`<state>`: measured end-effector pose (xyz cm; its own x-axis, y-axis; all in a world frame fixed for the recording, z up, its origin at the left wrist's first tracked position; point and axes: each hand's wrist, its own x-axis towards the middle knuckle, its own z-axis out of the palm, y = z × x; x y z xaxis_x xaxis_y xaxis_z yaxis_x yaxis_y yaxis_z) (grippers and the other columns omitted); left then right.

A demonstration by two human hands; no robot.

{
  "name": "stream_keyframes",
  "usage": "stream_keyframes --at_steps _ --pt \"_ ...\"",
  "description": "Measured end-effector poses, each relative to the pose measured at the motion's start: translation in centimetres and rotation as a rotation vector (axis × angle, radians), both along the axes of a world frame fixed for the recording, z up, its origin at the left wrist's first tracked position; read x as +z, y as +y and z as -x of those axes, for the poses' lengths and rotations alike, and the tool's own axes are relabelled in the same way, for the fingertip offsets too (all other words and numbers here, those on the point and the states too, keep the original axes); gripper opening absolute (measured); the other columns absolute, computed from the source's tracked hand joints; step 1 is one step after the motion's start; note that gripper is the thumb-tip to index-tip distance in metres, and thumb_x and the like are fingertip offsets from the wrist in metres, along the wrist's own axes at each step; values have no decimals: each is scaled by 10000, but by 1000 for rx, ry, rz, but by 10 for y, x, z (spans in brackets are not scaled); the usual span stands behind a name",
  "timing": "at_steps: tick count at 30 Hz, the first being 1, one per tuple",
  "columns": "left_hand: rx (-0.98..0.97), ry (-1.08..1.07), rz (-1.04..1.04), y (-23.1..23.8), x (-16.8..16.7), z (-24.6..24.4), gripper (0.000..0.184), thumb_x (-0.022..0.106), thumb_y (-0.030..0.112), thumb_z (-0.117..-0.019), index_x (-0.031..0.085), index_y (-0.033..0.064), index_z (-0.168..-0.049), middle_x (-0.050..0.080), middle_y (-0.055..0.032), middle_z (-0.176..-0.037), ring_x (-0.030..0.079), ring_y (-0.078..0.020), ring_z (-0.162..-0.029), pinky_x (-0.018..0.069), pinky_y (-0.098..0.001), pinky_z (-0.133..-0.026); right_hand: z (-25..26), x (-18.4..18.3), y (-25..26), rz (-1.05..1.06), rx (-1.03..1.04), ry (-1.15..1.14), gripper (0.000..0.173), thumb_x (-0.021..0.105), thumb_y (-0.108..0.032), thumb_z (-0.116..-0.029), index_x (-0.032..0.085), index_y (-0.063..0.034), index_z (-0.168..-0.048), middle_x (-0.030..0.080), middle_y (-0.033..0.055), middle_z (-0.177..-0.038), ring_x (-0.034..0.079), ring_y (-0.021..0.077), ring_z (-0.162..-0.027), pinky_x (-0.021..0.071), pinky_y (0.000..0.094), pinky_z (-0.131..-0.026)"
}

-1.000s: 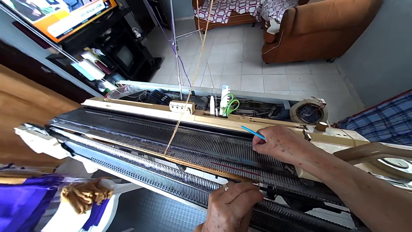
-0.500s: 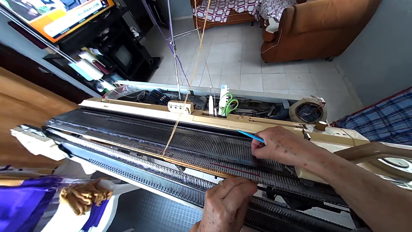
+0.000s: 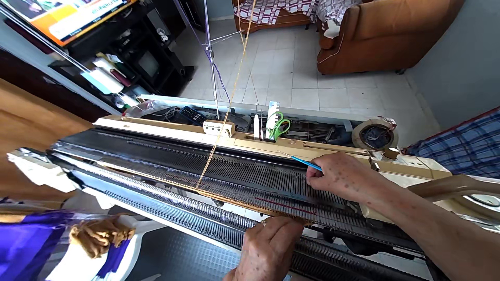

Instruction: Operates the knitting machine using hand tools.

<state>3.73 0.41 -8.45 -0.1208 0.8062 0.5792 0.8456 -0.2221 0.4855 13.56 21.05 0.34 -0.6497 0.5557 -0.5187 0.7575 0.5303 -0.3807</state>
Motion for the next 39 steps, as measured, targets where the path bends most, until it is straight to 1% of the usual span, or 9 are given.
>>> stream_keyframes --at_steps 2,5,7,10,16,24,28,35,39 --pt "1 22 -6 1 1 -1 99 641 169 -988 700 91 -992 729 -48 -940 693 -86 -857 550 -168 -759 0 -1 0 -11 -5 9 120 687 -228 -980 740 -125 -950 669 47 -824 629 185 -779 495 387 -697" --pt "68 88 -58 2 2 -3 72 617 120 -986 683 111 -1011 711 -43 -946 682 -80 -865 544 -156 -755 -1 -3 0 -31 6 18 134 680 -239 -985 739 -124 -949 672 47 -828 633 186 -784 497 388 -698" --pt "130 135 -77 3 2 -5 91 611 120 -987 698 124 -1013 702 -47 -942 673 -83 -832 533 -158 -705 -2 -8 -1 -69 21 47 137 689 -242 -979 740 -119 -947 675 50 -835 639 191 -785 505 393 -691" --pt "199 157 -93 3 1 -8 61 644 155 -967 705 160 -971 620 -39 -947 588 -71 -752 481 -126 -650 -6 -13 -2 -137 27 109 128 722 -238 -958 742 -112 -944 676 61 -861 653 212 -805 519 401 -680" --pt "188 154 -109 3 -4 -11 25 661 166 -936 657 150 -919 618 -32 -966 594 -69 -761 497 -132 -648 -6 -16 -2 -184 32 123 141 716 -229 -967 743 -90 -962 675 83 -892 658 234 -833 527 407 -702" --pt "179 99 -112 8 1 -12 33 661 143 -925 674 131 -896 641 -46 -972 606 -62 -764 498 -128 -649 -3 -17 0 -159 96 130 119 682 -184 -987 751 -92 -1017 681 87 -967 664 233 -889 544 408 -761" --pt "164 67 -105 10 6 -9 57 660 140 -927 694 120 -884 660 -51 -982 633 -51 -817 514 -121 -682 -1 -19 1 -135 117 150 125 694 -223 -961 756 -114 -950 677 61 -910 648 209 -841 520 402 -719" --pt "112 28 -68 13 11 -5 77 652 131 -936 703 105 -884 671 -64 -986 643 -55 -836 519 -121 -699 -1 -21 1 -158 188 209 114 705 -201 -959 757 -102 -934 668 61 -873 643 194 -800 523 368 -706" --pt "84 11 -53 16 13 -3 97 648 125 -951 717 93 -891 676 -74 -983 652 -59 -847 524 -123 -710 -1 -11 1 -11 169 172 95 741 -231 -930 754 -137 -926 666 16 -856 618 133 -765 500 334 -686"
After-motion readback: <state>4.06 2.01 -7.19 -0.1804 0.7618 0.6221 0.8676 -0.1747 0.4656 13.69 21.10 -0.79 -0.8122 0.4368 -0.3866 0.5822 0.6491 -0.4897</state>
